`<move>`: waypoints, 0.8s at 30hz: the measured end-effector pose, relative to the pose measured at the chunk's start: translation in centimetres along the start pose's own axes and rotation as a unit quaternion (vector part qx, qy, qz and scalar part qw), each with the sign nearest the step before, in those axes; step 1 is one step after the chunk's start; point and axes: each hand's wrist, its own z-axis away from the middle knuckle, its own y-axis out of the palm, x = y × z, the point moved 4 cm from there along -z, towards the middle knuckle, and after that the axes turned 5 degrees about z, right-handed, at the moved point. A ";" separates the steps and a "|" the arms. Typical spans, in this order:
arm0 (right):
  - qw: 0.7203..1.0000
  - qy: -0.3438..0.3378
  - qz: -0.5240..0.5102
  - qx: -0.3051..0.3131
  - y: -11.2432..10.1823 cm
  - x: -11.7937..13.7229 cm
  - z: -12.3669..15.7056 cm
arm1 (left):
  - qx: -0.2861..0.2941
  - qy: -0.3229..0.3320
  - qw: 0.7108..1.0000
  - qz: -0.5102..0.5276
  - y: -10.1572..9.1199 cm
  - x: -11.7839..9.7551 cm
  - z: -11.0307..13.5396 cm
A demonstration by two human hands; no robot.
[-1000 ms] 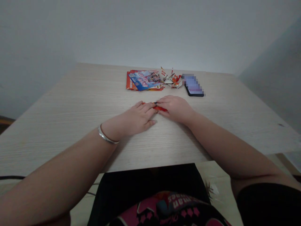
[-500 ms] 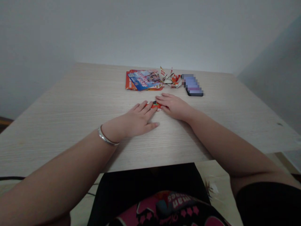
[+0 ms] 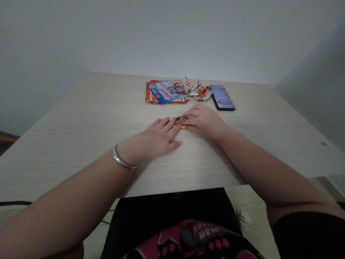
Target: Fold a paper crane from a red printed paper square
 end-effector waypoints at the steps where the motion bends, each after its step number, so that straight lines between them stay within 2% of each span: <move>1: 1.000 -0.005 -0.009 0.007 0.0 0.1 0.0 | -0.002 0.003 1.000 -0.010 0.0 0.0 0.0; 8: 0.997 0.028 -0.010 0.067 -0.2 0.4 0.0 | -0.095 0.046 0.994 -0.043 -0.9 -0.1 0.2; 13: 0.993 0.069 -0.001 0.098 -0.6 0.3 0.1 | -0.126 0.044 0.990 -0.035 -1.9 0.0 -0.3; 17: 0.993 0.078 0.008 0.091 -0.7 0.3 0.1 | -0.167 0.010 0.985 -0.029 -2.2 0.4 -0.8; 21: 0.996 0.051 -0.010 0.071 -0.3 0.4 0.3 | -0.216 -0.016 0.976 -0.028 -2.1 0.8 -1.4; 24: 0.998 0.037 -0.038 0.040 0.0 0.4 0.4 | -0.204 0.000 0.978 -0.035 -2.0 1.0 -1.9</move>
